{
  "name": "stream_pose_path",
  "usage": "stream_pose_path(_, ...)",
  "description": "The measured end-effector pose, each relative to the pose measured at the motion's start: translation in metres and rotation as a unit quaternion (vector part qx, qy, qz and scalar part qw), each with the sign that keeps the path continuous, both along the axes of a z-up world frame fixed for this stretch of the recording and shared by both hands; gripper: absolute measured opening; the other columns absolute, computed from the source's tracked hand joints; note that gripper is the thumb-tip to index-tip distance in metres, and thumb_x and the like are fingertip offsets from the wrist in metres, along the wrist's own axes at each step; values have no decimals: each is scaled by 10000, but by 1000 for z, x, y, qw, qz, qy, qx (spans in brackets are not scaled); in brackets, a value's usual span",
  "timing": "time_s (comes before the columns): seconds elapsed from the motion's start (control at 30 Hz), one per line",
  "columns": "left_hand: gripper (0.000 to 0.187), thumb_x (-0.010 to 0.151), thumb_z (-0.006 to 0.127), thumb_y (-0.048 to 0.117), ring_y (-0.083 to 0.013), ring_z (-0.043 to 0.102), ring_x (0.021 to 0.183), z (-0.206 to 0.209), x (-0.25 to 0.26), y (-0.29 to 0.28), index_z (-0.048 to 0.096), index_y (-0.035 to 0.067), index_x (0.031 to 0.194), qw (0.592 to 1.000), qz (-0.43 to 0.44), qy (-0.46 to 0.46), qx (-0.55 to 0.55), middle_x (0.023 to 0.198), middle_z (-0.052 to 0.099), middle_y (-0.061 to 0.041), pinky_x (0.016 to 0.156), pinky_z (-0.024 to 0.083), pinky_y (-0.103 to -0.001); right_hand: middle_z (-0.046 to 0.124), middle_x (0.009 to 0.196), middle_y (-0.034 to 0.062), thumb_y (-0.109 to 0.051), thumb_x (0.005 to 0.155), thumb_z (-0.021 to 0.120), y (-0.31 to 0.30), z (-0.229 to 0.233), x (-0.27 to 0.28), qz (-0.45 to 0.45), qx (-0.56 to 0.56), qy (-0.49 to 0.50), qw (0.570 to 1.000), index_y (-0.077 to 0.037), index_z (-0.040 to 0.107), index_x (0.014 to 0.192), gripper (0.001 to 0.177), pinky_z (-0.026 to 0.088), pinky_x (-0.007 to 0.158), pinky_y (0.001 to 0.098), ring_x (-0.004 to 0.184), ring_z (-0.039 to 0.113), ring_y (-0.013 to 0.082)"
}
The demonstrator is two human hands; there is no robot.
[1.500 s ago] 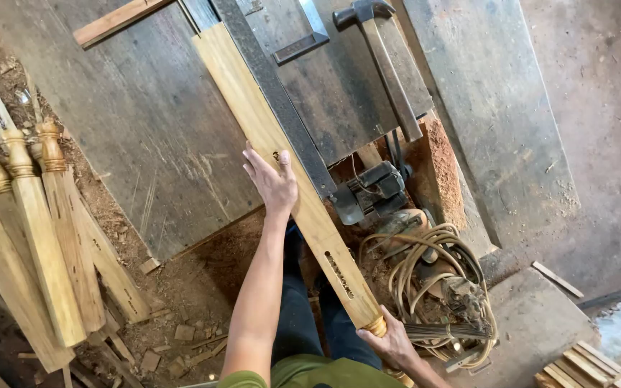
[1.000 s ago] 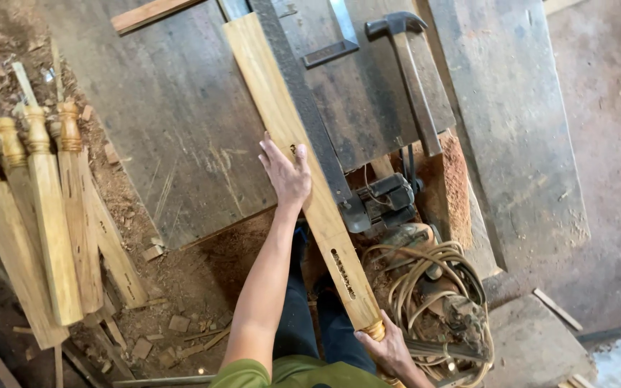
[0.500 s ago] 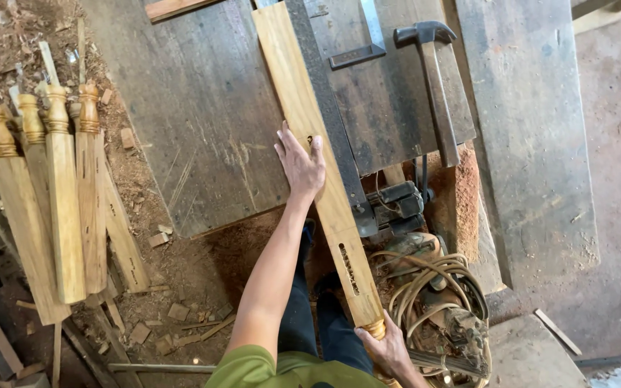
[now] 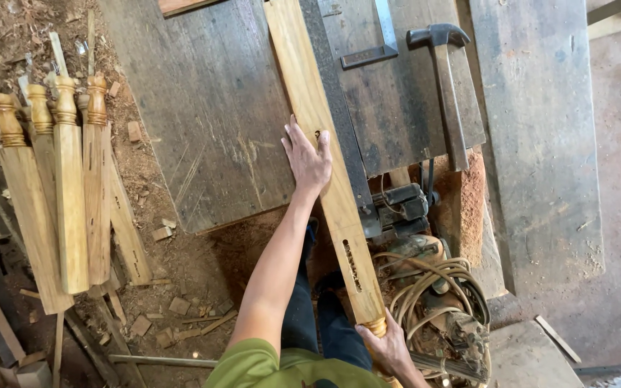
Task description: The person uses a table saw to cut a long wooden piece, then uses a hammer to drive a small wooden wedge into a slot on the workbench. They adjust the saw's fence and continue cutting the wooden piece.
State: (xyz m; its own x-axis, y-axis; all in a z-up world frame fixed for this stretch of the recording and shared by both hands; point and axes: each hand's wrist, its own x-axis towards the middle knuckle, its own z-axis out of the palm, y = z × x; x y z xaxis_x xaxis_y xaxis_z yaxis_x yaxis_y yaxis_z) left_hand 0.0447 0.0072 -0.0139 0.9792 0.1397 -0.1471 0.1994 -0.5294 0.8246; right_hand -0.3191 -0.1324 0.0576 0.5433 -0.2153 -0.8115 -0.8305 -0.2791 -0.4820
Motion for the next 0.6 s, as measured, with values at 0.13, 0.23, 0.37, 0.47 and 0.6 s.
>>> stream_pose_path(0.13,897,1014,261,632,-378,70,1580,-4,4,1,57,-11,1606,1000,2,-6,4,1695,123,-206,1275,-17,-524,788,1135,62,-425,714,773,1,-1,4,-4,1,10,1000,-133,641,1326,692,581,863,360,1012,731,197)
stream_pose_path(0.23,897,1009,259,645,-372,68,1580,-4,7,1,36,18,1612,1000,2,0,-2,1686,131,-238,1275,-28,-508,789,1146,68,-433,715,769,1,-3,6,-3,7,-3,1000,-116,641,1322,697,596,873,360,1018,738,199)
stream_pose_path(0.37,884,1018,262,633,-380,76,1581,-9,9,1,34,20,1613,1000,4,-9,2,1690,129,-226,1277,-21,-518,777,1196,70,-470,698,771,-1,-7,5,-9,8,14,1000,-130,617,1360,761,596,907,375,1067,731,207)
stream_pose_path(0.47,892,1013,257,639,-365,58,1586,-5,9,1,27,20,1613,1000,1,-3,-3,1699,105,-207,1280,-33,-509,774,1208,62,-470,700,773,-1,-9,5,-2,-1,18,1000,-142,612,1371,765,589,914,375,1080,729,206)
stream_pose_path(0.6,883,1014,244,640,-370,44,1586,2,10,2,21,32,1615,1000,-3,0,-13,1701,91,-206,1279,-43,-510,774,1200,63,-482,699,759,0,-8,7,13,-12,14,1000,-142,616,1362,758,591,904,387,1073,732,215)
